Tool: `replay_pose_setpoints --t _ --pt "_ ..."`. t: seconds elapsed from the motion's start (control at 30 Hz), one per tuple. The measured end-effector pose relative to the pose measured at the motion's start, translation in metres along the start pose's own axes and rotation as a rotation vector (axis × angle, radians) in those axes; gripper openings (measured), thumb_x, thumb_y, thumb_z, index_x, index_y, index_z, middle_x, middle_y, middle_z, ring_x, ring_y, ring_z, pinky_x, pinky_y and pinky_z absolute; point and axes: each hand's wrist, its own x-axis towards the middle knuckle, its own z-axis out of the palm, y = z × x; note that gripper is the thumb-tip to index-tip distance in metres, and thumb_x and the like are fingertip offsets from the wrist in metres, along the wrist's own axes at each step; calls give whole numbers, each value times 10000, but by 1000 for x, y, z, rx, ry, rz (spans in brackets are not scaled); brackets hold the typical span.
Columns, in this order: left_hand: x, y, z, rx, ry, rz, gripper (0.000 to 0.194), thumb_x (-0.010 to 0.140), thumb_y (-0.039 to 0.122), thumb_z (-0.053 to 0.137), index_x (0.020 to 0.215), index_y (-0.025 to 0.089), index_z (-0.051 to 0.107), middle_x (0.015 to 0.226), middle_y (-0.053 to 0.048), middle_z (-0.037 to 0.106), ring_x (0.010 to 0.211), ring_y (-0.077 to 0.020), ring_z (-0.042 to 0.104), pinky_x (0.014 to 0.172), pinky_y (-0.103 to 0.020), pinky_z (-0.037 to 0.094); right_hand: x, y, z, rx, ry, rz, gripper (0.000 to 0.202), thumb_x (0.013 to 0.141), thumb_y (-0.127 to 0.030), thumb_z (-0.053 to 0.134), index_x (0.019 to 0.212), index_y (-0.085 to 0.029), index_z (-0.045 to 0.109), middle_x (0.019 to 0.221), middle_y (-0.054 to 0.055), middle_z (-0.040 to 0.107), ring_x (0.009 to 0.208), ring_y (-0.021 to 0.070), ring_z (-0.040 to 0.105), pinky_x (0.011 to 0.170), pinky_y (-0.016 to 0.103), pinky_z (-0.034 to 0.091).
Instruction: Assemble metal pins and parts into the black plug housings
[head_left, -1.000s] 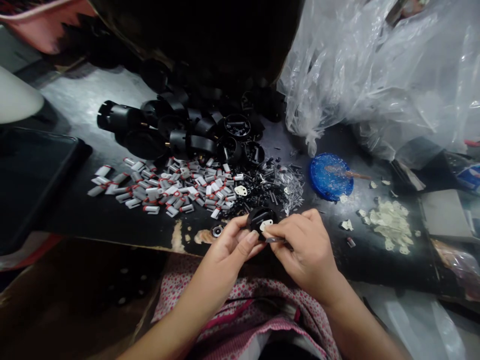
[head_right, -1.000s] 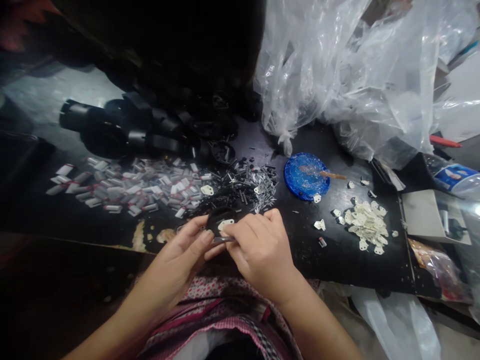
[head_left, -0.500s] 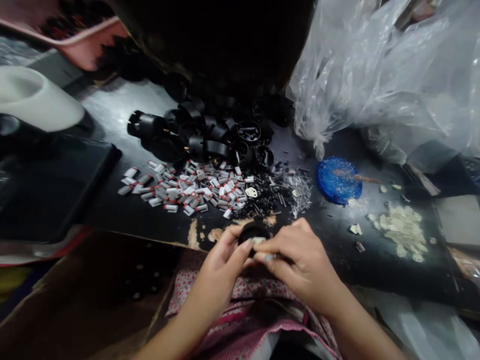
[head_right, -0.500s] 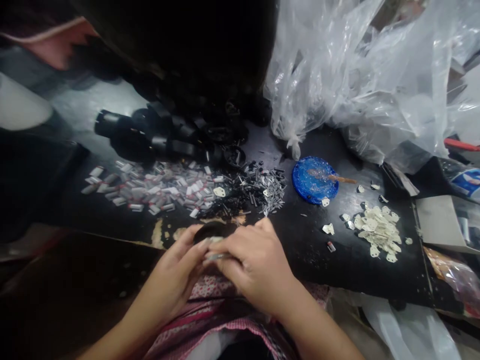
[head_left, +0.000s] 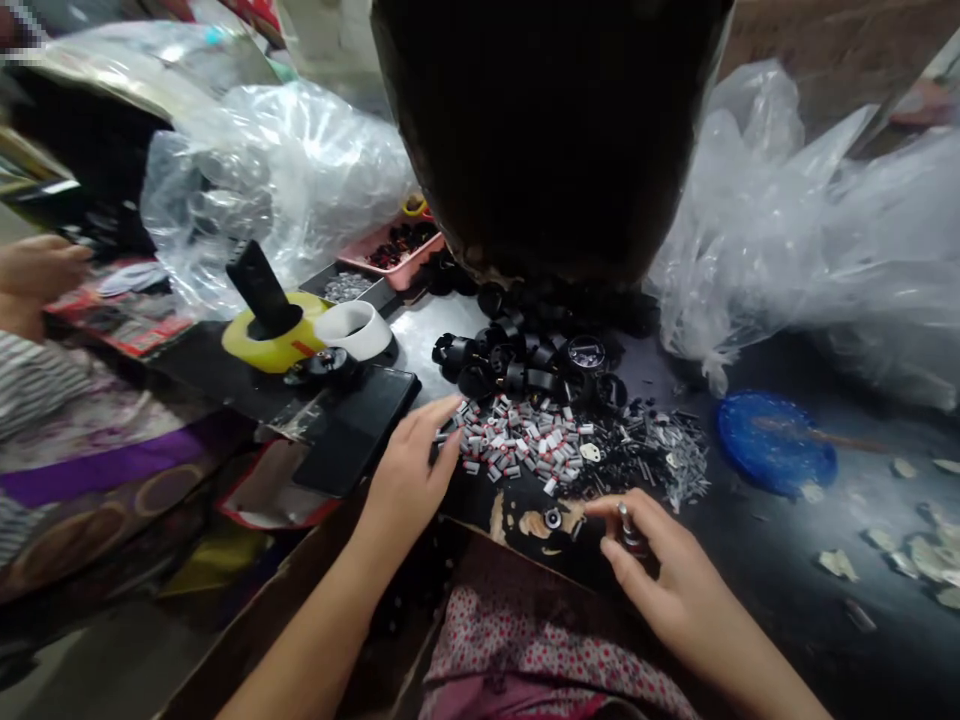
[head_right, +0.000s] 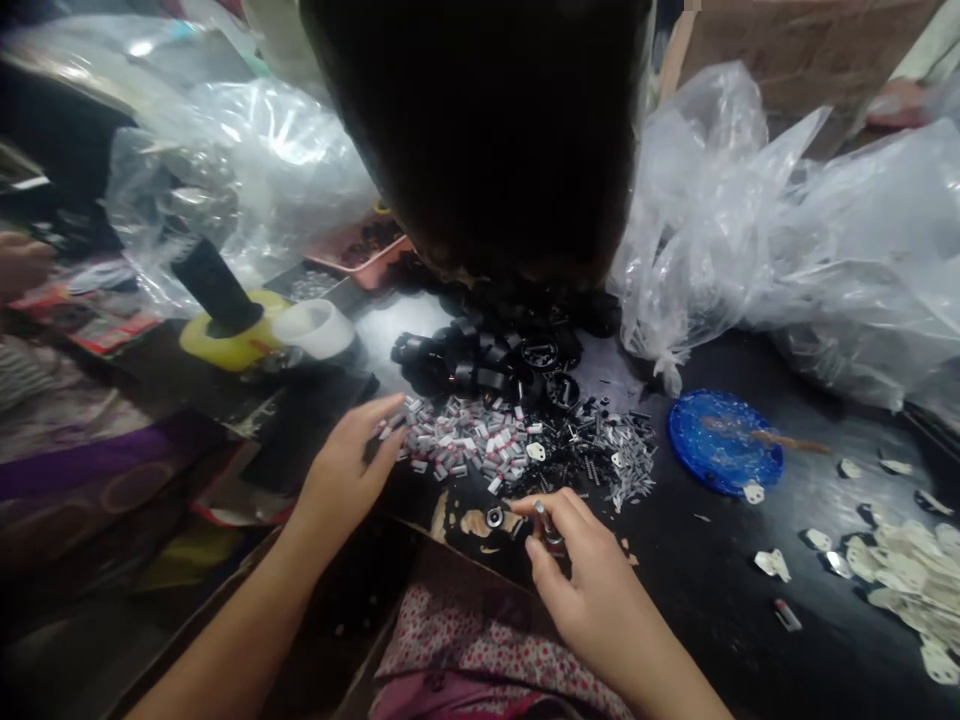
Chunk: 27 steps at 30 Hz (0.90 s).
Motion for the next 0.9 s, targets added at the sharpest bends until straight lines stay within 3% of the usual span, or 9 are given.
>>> replay_pose_setpoints --t 0.1,0.2,0.3,0.4,0.5,0.57,0.7,0.77,0.9 --pt "55 -3 18 2 -39 69 393 784 207 684 1176 238 682 1362 -113 622 1337 -334 469 1167 -483 232 -8 3 -3 -28 30 25 225 942 -233 475 1124 -278 600 967 22 665 863 186 657 764 316 534" --pt "73 -12 22 28 -32 67 378 774 195 690 1151 214 683 1306 -140 639 1305 -356 482 1154 -521 231 -12 7 -3 -24 62 69 214 937 -250 493 1109 -275 616 968 22 684 863 193 667 765 318 533" --pt "54 -4 16 42 9 24 427 827 274 666 1243 192 619 1280 -154 607 1243 -341 514 1091 -502 341 -7 4 2 24 49 100 211 932 -266 504 1099 -270 633 953 23 687 844 192 662 759 321 519" --pt "6 22 20 -38 32 -15 496 849 352 668 1314 215 565 1269 -132 569 1164 -309 553 1013 -447 433 3 -8 7 160 47 183 213 909 -330 562 1088 -245 641 822 -3 651 720 160 622 680 283 497" --pt "-47 51 36 -141 -135 21 502 795 314 741 1280 291 614 1245 -95 592 1226 -313 519 1071 -433 389 11 -16 8 204 35 238 223 834 -366 669 997 -218 636 753 -31 620 669 139 580 622 250 461" --pt "-70 61 47 -252 -241 -74 516 805 307 733 1304 335 609 1269 -83 603 1217 -305 539 1052 -427 413 12 -18 6 136 48 234 138 838 -309 655 929 -210 627 771 -27 626 700 139 578 638 249 452" --pt "-77 58 58 -567 -465 -373 303 875 355 654 1176 357 690 1200 -42 694 1147 -273 620 1003 -398 466 13 -17 -1 7 -5 160 90 864 -221 617 941 -209 662 840 -5 660 762 148 597 676 261 446" --pt "-72 51 55 -657 -422 -483 223 873 359 661 1083 324 724 1112 -33 727 1092 -258 649 981 -375 485 19 -15 -2 -39 -36 89 123 893 -244 628 1001 -215 679 906 8 691 819 155 620 726 277 443" --pt "-64 44 48 -956 -122 -723 293 858 358 691 1145 301 669 1072 -11 721 950 -200 683 881 -321 550 45 -9 4 -468 37 23 173 944 -239 589 1086 -203 680 978 64 710 897 217 636 818 374 378"
